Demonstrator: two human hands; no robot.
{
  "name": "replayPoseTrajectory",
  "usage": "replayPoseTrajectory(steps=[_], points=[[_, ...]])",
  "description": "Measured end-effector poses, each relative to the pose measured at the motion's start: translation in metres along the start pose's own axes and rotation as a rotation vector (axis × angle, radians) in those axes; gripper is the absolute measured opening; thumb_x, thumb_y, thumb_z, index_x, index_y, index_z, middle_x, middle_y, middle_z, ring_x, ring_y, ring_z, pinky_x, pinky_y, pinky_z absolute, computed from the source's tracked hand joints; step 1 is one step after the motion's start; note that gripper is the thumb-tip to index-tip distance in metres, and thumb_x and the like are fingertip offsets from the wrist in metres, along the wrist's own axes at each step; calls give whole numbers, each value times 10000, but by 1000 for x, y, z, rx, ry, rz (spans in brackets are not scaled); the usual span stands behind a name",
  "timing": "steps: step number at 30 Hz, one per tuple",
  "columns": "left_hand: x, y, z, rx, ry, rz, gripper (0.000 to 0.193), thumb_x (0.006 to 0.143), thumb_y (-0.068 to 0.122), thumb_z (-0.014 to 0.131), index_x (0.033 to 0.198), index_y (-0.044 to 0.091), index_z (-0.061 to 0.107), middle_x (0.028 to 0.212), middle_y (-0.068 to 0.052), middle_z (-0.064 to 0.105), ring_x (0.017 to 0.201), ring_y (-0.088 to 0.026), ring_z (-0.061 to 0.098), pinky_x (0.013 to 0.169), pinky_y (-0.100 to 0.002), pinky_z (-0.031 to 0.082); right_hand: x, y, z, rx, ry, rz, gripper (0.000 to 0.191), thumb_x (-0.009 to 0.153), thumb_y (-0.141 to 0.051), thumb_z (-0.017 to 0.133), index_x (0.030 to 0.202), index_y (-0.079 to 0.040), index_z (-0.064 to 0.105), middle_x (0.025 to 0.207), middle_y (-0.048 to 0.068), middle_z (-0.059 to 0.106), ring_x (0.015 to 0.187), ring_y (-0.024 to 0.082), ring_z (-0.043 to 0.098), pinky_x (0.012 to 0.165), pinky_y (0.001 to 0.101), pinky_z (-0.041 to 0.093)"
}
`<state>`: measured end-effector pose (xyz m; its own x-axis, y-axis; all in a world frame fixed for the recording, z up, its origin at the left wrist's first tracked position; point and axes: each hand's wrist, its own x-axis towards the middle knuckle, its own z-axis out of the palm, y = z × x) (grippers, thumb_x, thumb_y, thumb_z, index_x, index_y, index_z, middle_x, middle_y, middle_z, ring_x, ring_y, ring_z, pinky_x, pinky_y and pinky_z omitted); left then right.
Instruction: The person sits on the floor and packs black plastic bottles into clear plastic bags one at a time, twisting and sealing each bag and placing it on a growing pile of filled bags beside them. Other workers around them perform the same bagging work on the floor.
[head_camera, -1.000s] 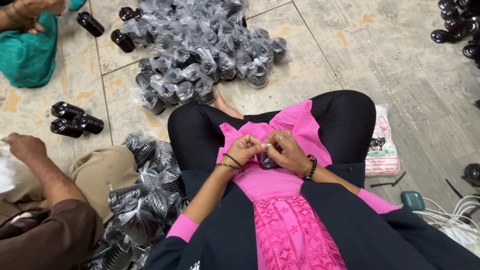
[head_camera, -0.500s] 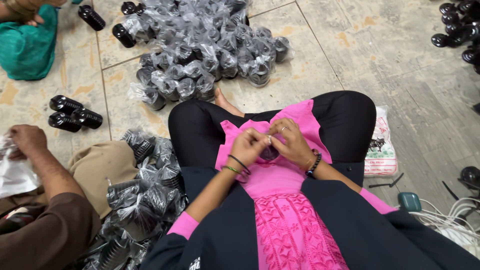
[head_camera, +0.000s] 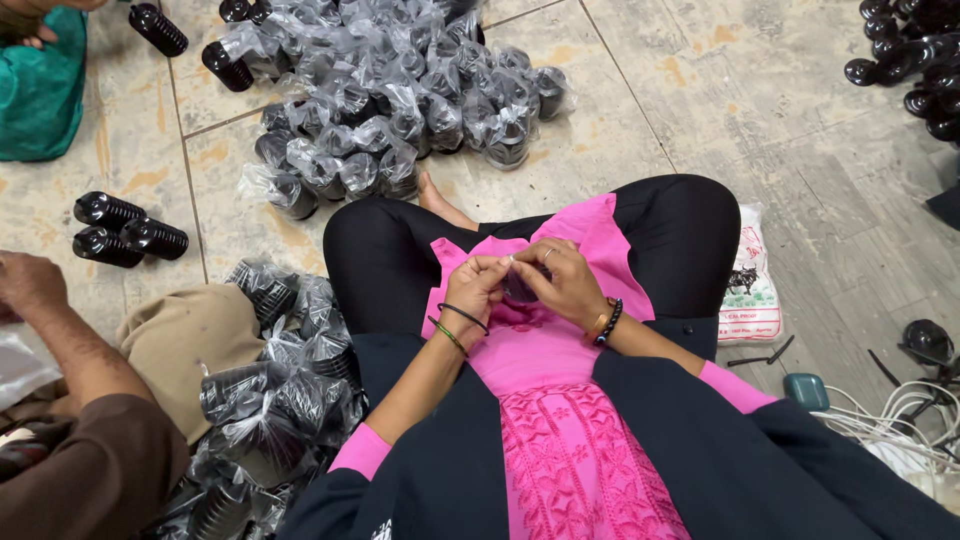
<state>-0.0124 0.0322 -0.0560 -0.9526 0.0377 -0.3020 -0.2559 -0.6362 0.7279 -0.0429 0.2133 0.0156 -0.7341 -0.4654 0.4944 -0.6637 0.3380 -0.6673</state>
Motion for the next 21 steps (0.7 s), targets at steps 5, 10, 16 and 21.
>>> replayPoseTrajectory(steps=[5, 10, 16, 21], points=[[-1, -5, 3, 129, 68, 113, 141, 963, 134, 754, 910, 37, 667, 753, -1, 636, 564, -26, 473, 498, -184, 372, -2, 8, 6, -248, 30, -143, 133, 916, -121, 727, 946, -30, 634, 883, 108, 662, 842, 290, 629, 834, 412, 405], [-4, -4, 7, 434, 78, 344, 119, 951, 98, 729, 939, 29, 633, 854, -13, 704, 704, -23, 602, 634, -185, 506, -14, 32, 20, 380, -139, 555, 155, 986, -190, 639, 969, -37, 620, 837, 15, 635, 749, 97, 558, 673, 295, 465], [0, -3, -6, 216, 63, 117, 94, 936, 89, 712, 924, 22, 647, 830, -29, 714, 681, -46, 620, 617, -196, 508, -16, 45, 18, 944, -123, 657, 227, 1080, -203, 547, 1076, -18, 678, 918, 17, 684, 830, 73, 619, 769, 240, 507], [4, -7, -11, 199, 45, 71, 97, 957, 101, 721, 927, 39, 653, 761, -2, 651, 582, -23, 513, 513, -178, 410, -11, 17, 11, 500, -122, 355, 226, 974, -198, 667, 1109, -18, 685, 977, 29, 711, 879, 110, 670, 788, 273, 543]])
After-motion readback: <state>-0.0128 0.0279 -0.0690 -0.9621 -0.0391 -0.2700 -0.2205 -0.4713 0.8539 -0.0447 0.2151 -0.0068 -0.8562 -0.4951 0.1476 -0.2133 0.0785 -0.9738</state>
